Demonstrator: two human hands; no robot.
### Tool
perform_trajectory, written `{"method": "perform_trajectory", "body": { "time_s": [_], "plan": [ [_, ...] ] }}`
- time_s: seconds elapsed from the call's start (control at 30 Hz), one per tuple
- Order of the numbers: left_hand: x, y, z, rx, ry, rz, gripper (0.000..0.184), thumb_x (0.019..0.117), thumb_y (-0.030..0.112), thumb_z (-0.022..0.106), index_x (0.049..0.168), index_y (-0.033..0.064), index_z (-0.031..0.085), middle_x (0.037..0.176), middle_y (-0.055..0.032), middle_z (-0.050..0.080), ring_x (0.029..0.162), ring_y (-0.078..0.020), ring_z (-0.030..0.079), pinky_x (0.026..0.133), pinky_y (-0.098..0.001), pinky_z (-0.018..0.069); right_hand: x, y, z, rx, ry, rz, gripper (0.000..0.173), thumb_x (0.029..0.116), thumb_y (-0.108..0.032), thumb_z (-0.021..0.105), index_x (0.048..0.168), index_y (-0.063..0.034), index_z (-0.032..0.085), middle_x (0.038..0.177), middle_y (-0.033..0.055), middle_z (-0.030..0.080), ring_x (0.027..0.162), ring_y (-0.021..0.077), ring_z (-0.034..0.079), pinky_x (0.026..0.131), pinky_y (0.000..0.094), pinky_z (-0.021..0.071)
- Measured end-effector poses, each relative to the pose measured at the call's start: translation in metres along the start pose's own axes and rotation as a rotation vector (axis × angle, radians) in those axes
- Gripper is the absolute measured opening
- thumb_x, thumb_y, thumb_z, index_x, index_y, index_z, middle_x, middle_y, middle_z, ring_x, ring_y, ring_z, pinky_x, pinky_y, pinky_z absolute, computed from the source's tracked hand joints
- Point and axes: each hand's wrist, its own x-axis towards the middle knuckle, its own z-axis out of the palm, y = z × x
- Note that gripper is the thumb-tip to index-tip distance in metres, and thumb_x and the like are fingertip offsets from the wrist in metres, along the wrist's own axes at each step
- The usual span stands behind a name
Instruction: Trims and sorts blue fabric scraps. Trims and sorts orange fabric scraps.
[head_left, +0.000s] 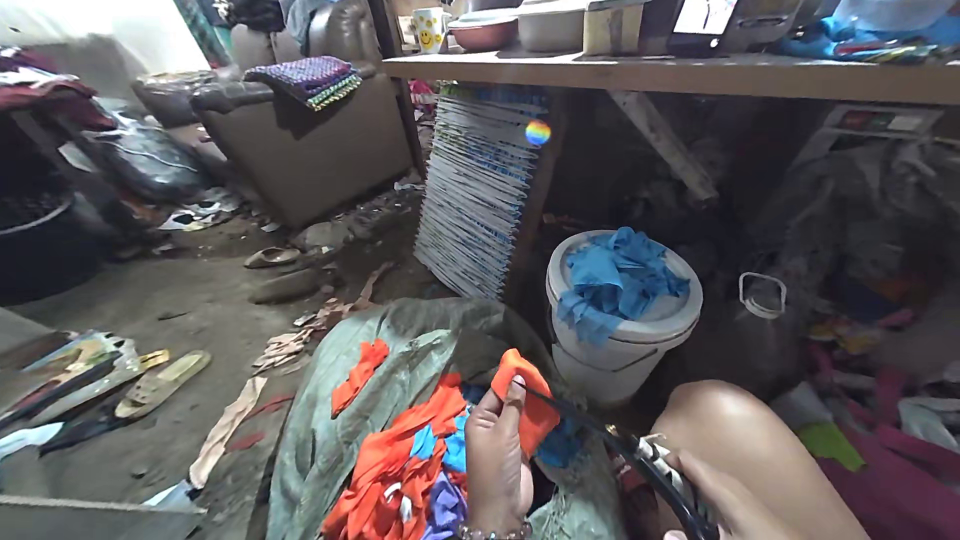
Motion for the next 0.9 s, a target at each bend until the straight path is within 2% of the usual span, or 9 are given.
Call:
{"method": "perform_trajectory", "body": {
  "time_s": [0.17,0.3,0.47,0.57,0.63,0.7,0.77,0.9],
  "plan": [
    [0.0,0.001,0.001,-0.019,0.006,0.019,0.012,0.1002,-0.006,0.053,0.1,-0.0067,0.065,0.083,-0.0104,0.072,0.074,-0.014,0.071,0.07,-0.0287,0.0619,0.005,-0.008,-0.002,-0.079,0.017,0.034,0.071,0.0879,-0.048,0.074,0.125,0.0111,0.058,0.103,0.0291,0.066,0.095,0.0426,0.066,0.087,0.0603,0.0517],
    [0.004,-0.004,-0.004,0.0,-0.01,0.03,0.016,0.1009,-0.004,0.053,0.113,-0.0078,0.062,0.096,-0.0135,0.071,0.086,-0.0165,0.071,0.08,-0.0319,0.0607,0.008,-0.007,-0.001,-0.079,0.023,0.052,0.063,0.091,-0.045,0.073,0.118,0.0106,0.061,0.096,0.0267,0.067,0.089,0.0403,0.066,0.083,0.0593,0.0524],
    [0.006,-0.003,-0.004,-0.051,0.037,-0.004,0.016,0.1055,0.004,0.049,0.113,-0.0051,0.06,0.092,-0.0129,0.07,0.083,-0.0178,0.071,0.076,-0.0341,0.0617,0.009,0.0,0.0,-0.056,0.038,0.056,0.052,0.0901,-0.042,0.075,0.108,0.0065,0.066,0.087,0.0203,0.067,0.08,0.0325,0.066,0.076,0.0538,0.0531],
    [0.005,-0.001,-0.004,-0.057,0.029,-0.023,0.018,0.1062,0.004,0.047,0.118,-0.0058,0.057,0.094,-0.0146,0.069,0.083,-0.0196,0.072,0.076,-0.0349,0.0621,0.009,0.003,-0.001,-0.047,0.036,0.031,0.05,0.09,-0.04,0.075,0.103,0.0067,0.066,0.084,0.0191,0.065,0.077,0.0306,0.064,0.073,0.0514,0.0524],
    [0.005,-0.001,-0.004,-0.047,0.018,-0.016,0.018,0.1056,0.003,0.048,0.119,-0.0064,0.057,0.096,-0.015,0.069,0.085,-0.0196,0.071,0.077,-0.0346,0.0618,0.009,0.004,-0.002,-0.08,0.047,-0.009,0.052,0.0905,-0.043,0.074,0.105,0.0068,0.066,0.087,0.0205,0.066,0.079,0.032,0.064,0.075,0.0519,0.0528],
    [0.005,-0.002,-0.004,-0.013,0.01,-0.011,0.017,0.1045,0.001,0.05,0.118,-0.0064,0.057,0.097,-0.0133,0.069,0.085,-0.0165,0.071,0.078,-0.032,0.0612,0.008,-0.002,-0.004,-0.126,0.042,-0.022,0.063,0.0886,-0.046,0.074,0.116,0.0092,0.064,0.099,0.0264,0.067,0.091,0.0393,0.066,0.083,0.057,0.0528],
    [0.003,-0.003,-0.001,0.02,0.004,-0.02,0.015,0.1033,-0.001,0.051,0.115,-0.0067,0.058,0.094,-0.012,0.069,0.082,-0.0144,0.07,0.075,-0.0303,0.0613,0.009,-0.008,-0.007,-0.157,0.005,0.003,0.075,0.0854,-0.052,0.074,0.125,0.0098,0.059,0.108,0.0286,0.065,0.099,0.0423,0.065,0.089,0.0594,0.0509],
    [0.001,-0.009,0.001,0.057,-0.023,-0.024,0.013,0.101,-0.004,0.053,0.112,-0.0065,0.059,0.095,-0.0115,0.069,0.084,-0.0143,0.07,0.077,-0.03,0.0603,0.015,-0.008,-0.006,-0.173,-0.008,0.006,0.081,0.0838,-0.058,0.073,0.128,0.008,0.057,0.111,0.0266,0.064,0.101,0.0407,0.064,0.089,0.0581,0.0515]
  ]
}}
